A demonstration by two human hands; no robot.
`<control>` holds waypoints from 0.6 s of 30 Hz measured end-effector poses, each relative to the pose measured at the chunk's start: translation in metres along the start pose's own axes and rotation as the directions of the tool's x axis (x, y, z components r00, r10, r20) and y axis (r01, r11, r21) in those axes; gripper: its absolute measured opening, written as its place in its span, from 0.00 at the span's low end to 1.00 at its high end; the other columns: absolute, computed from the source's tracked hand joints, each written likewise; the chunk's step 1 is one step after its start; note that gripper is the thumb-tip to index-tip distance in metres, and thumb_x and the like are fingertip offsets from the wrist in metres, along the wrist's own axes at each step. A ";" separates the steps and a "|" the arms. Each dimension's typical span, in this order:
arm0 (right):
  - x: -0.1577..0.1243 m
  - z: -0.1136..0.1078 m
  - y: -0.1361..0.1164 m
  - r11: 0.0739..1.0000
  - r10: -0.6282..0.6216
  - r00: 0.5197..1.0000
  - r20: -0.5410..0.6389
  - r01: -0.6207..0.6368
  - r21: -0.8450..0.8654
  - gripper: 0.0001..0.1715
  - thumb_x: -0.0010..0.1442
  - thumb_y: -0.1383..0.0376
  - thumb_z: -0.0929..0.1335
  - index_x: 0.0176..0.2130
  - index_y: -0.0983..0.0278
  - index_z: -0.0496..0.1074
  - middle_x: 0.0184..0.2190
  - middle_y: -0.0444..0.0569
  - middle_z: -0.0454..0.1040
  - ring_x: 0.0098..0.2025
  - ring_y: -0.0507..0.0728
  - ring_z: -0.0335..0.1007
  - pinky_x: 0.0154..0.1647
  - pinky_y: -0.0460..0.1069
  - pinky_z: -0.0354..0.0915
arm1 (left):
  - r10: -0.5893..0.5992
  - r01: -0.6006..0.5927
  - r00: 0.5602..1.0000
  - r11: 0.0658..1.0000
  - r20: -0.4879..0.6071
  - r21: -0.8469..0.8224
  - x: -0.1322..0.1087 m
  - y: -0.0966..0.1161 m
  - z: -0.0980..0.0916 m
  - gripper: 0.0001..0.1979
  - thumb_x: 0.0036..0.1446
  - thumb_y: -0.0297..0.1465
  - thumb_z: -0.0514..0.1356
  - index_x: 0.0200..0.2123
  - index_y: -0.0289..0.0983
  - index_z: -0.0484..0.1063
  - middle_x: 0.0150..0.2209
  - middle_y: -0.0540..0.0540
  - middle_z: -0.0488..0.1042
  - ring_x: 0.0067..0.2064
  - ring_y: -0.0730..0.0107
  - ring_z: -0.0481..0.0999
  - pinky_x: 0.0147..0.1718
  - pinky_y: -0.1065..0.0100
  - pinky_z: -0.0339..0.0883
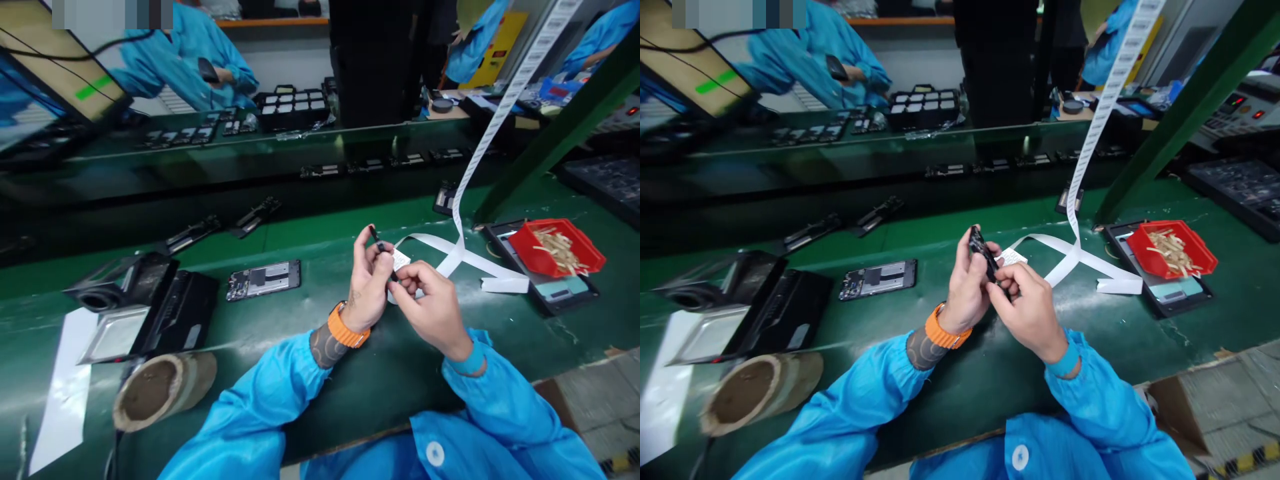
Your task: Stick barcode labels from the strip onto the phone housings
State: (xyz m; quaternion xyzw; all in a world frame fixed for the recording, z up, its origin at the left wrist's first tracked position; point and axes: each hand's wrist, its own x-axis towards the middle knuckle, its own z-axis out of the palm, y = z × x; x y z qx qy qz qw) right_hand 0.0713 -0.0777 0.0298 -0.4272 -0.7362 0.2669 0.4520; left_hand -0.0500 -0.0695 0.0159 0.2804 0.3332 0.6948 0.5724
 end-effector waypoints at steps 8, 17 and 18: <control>0.028 -0.020 0.018 0.802 -0.324 0.832 0.451 0.494 -0.336 0.07 0.67 0.68 0.64 0.35 0.63 0.69 0.31 0.48 0.72 0.33 0.58 0.66 0.35 0.52 0.59 | -0.595 0.400 0.754 0.753 0.279 0.523 0.045 0.059 -0.021 0.22 0.54 0.46 0.69 0.41 0.33 0.75 0.35 0.40 0.79 0.33 0.61 0.81 0.28 0.66 0.76; 0.046 -0.060 0.077 0.796 -0.309 0.951 -0.022 0.246 -0.553 0.12 0.69 0.60 0.66 0.46 0.66 0.72 0.38 0.53 0.77 0.40 0.61 0.73 0.44 0.55 0.65 | -0.157 0.237 0.949 0.929 -0.275 0.286 0.202 0.040 -0.036 0.10 0.67 0.26 0.56 0.50 0.35 0.73 0.49 0.41 0.76 0.48 0.65 0.79 0.44 0.60 0.78; 0.043 -0.071 0.088 0.815 -0.257 0.963 -0.084 0.168 -0.555 0.12 0.69 0.59 0.66 0.44 0.65 0.73 0.36 0.51 0.77 0.38 0.60 0.74 0.42 0.54 0.66 | -0.101 0.199 0.948 0.929 -0.302 0.313 0.229 0.045 -0.038 0.12 0.68 0.29 0.57 0.53 0.36 0.72 0.51 0.41 0.75 0.49 0.64 0.77 0.46 0.59 0.77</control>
